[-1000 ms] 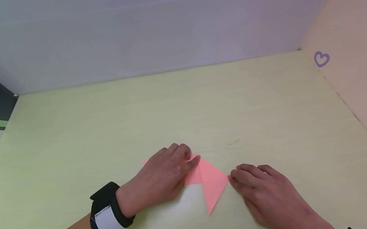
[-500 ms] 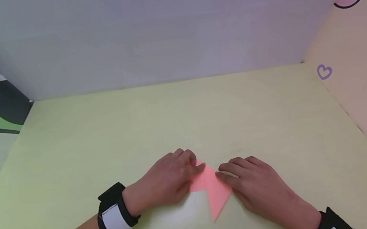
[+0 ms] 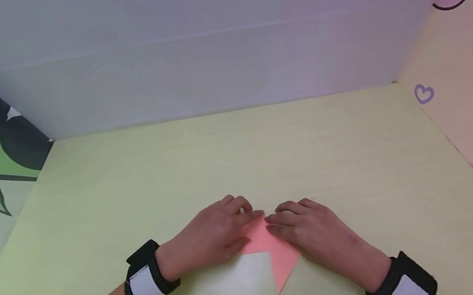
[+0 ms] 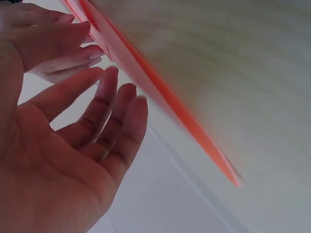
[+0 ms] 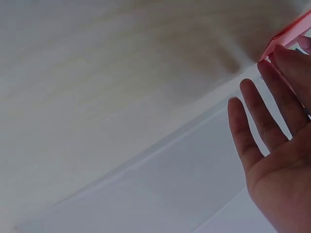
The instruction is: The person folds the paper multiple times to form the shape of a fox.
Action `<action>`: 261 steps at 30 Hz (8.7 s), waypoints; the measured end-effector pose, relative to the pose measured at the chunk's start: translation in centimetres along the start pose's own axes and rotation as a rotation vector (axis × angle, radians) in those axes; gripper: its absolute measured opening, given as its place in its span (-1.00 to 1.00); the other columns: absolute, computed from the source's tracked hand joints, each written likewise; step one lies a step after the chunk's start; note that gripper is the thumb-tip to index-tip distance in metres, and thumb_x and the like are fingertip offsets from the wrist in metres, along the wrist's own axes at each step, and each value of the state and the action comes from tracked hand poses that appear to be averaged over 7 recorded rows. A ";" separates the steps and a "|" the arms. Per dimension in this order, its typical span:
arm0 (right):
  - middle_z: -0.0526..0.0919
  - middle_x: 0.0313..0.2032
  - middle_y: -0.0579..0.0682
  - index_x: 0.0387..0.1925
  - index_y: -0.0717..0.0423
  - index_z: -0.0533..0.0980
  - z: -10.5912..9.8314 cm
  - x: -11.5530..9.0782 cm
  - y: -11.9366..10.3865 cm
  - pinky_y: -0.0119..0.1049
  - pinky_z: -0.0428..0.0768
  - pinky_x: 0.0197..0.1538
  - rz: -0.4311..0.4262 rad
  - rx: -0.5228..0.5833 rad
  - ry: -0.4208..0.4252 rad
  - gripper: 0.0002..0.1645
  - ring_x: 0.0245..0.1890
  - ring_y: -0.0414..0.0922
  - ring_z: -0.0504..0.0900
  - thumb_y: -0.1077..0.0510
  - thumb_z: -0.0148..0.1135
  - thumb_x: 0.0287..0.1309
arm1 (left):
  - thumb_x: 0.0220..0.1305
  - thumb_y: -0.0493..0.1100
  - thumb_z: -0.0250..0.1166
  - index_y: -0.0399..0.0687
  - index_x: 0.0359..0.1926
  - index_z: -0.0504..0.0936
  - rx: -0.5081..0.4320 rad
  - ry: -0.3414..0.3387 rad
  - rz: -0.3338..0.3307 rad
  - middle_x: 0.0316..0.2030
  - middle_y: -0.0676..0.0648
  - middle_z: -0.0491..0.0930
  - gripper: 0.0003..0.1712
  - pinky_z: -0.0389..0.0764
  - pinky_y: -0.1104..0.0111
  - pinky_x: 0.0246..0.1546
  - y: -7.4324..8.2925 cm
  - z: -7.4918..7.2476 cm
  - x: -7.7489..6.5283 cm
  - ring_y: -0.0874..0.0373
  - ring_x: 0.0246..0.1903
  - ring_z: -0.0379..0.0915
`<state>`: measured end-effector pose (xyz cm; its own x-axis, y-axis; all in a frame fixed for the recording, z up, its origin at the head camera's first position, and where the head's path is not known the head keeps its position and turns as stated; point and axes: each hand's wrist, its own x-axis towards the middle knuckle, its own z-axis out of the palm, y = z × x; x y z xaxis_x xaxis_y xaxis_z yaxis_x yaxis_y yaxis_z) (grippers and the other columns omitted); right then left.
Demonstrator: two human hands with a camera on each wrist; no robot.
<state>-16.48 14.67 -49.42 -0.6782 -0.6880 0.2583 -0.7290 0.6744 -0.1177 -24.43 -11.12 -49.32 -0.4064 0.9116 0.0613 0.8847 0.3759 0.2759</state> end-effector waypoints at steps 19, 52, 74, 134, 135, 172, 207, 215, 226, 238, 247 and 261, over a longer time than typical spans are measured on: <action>0.65 0.19 -0.09 0.20 0.05 0.64 0.2 0.1 -0.7 -0.08 0.64 0.03 0.040 -0.029 -0.065 -0.32 0.17 -0.03 0.58 0.34 0.56 -0.04 | 0.10 0.31 0.49 -0.03 -0.30 0.54 0.064 0.074 -0.321 -0.44 0.07 0.33 -0.45 0.36 0.36 -0.33 -0.7 -0.5 -2.7 0.13 -0.41 0.19; 0.56 0.28 -0.06 0.30 0.00 0.57 0.1 0.0 -1.0 -0.07 0.64 0.01 0.075 -0.024 -0.131 -0.20 0.22 0.00 0.52 0.36 0.57 -0.04 | 0.19 -0.18 0.50 0.05 -0.23 0.73 -0.151 0.199 -0.189 -0.34 0.15 0.72 -0.86 0.55 0.30 -0.12 2.0 -2.6 -3.0 0.23 -0.36 0.56; 0.51 0.34 -0.13 0.37 -0.08 0.52 0.1 -0.2 -1.1 -0.07 0.62 0.05 0.112 -0.031 -0.150 -0.15 0.28 -0.02 0.49 0.37 0.52 0.00 | 0.12 -0.29 0.43 0.07 -0.43 0.69 -0.006 0.167 -0.093 -0.30 0.13 0.69 -0.86 0.57 0.38 -0.23 4.7 -1.5 -2.6 0.27 -0.33 0.60; 0.53 0.31 -0.10 0.37 -0.01 0.50 -0.3 0.4 -1.3 -0.06 0.61 0.08 0.143 -0.017 -0.156 -0.16 0.26 -0.01 0.50 0.37 0.50 0.00 | 0.21 -0.11 0.47 0.13 -0.53 0.68 0.264 0.105 -0.015 -0.45 0.11 0.34 -0.80 0.40 0.42 -0.38 6.7 0.2 -2.4 0.27 -0.48 0.38; 0.52 0.31 -0.09 0.37 -0.01 0.50 -0.3 0.4 -1.3 -0.06 0.60 0.08 0.141 -0.025 -0.161 -0.15 0.27 0.00 0.50 0.37 0.51 0.00 | 0.21 -0.09 0.48 0.13 -0.53 0.68 0.268 0.102 -0.017 -0.46 0.11 0.33 -0.80 0.39 0.43 -0.39 6.7 0.1 -2.4 0.27 -0.49 0.38; 0.48 0.34 -0.10 0.43 -0.03 0.44 -0.2 0.9 -1.7 -0.08 0.55 0.09 0.168 -0.092 -0.236 -0.15 0.25 -0.02 0.46 0.26 0.50 0.07 | 0.15 -0.24 0.44 0.16 -0.33 0.77 0.391 0.061 0.034 -0.37 0.09 0.46 -0.86 0.34 0.44 -0.37 7.1 0.2 -2.3 0.20 -0.51 0.26; 0.48 0.32 -0.07 0.39 -0.01 0.48 -0.1 0.9 -1.7 -0.07 0.55 0.12 0.139 -0.102 -0.230 -0.20 0.22 -0.01 0.49 0.31 0.47 0.09 | 0.21 -0.18 0.53 0.01 -0.05 0.80 -0.202 0.087 -0.028 -0.10 0.04 0.60 -0.73 0.53 0.38 -0.18 -0.6 -0.4 -1.4 0.14 -0.19 0.45; 0.49 0.31 -0.07 0.39 -0.01 0.49 0.1 1.0 -1.6 -0.05 0.56 0.11 0.141 -0.096 -0.236 -0.20 0.21 0.00 0.49 0.32 0.47 0.09 | 0.31 -0.11 0.46 0.02 0.00 0.81 -0.070 0.058 -0.026 -0.10 0.04 0.57 -0.75 0.51 0.40 -0.22 0.0 -0.2 -1.2 0.15 -0.23 0.40; 0.48 0.32 -0.07 0.39 -0.01 0.48 0.0 0.9 -1.7 -0.05 0.57 0.07 0.149 -0.106 -0.234 -0.20 0.23 0.00 0.48 0.34 0.45 0.09 | 0.31 -0.31 0.39 0.02 0.01 0.81 0.002 0.041 -0.008 -0.15 0.04 0.53 -0.71 0.48 0.40 -0.20 0.6 -0.4 -1.3 0.10 -0.26 0.38; 0.46 0.36 -0.07 0.42 -0.02 0.46 -0.1 1.0 -1.9 -0.04 0.57 0.08 0.163 -0.111 -0.264 -0.16 0.25 -0.01 0.46 0.33 0.49 0.08 | 0.36 -0.25 0.36 0.05 -0.06 0.83 -0.032 0.044 -0.025 -0.25 0.06 0.47 -0.79 0.41 0.41 -0.24 1.0 -0.5 -2.7 0.11 -0.32 0.32; 0.46 0.34 -0.07 0.40 -0.02 0.47 -0.1 1.0 -2.1 -0.04 0.58 0.07 0.160 -0.108 -0.245 -0.17 0.23 -0.01 0.47 0.34 0.49 0.07 | 0.33 -0.35 0.33 0.07 0.06 0.79 -0.108 0.029 -0.090 -0.29 0.08 0.45 -0.64 0.38 0.43 -0.25 1.4 -0.6 -4.1 0.14 -0.33 0.29; 0.46 0.35 -0.08 0.40 0.00 0.48 -0.1 0.8 -2.0 -0.04 0.58 0.06 0.155 -0.095 -0.211 -0.17 0.22 -0.01 0.48 0.36 0.49 0.06 | 0.31 -0.40 0.31 0.12 0.13 0.76 -0.192 0.018 -0.166 -0.33 0.11 0.43 -0.54 0.35 0.41 -0.21 2.1 -1.0 -5.9 0.19 -0.32 0.25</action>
<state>-15.59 12.75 -48.91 -0.7924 -0.6088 0.0375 -0.6100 0.7910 -0.0472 -20.42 -15.87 -48.17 -0.5478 0.8364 0.0170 0.7470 0.4798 0.4602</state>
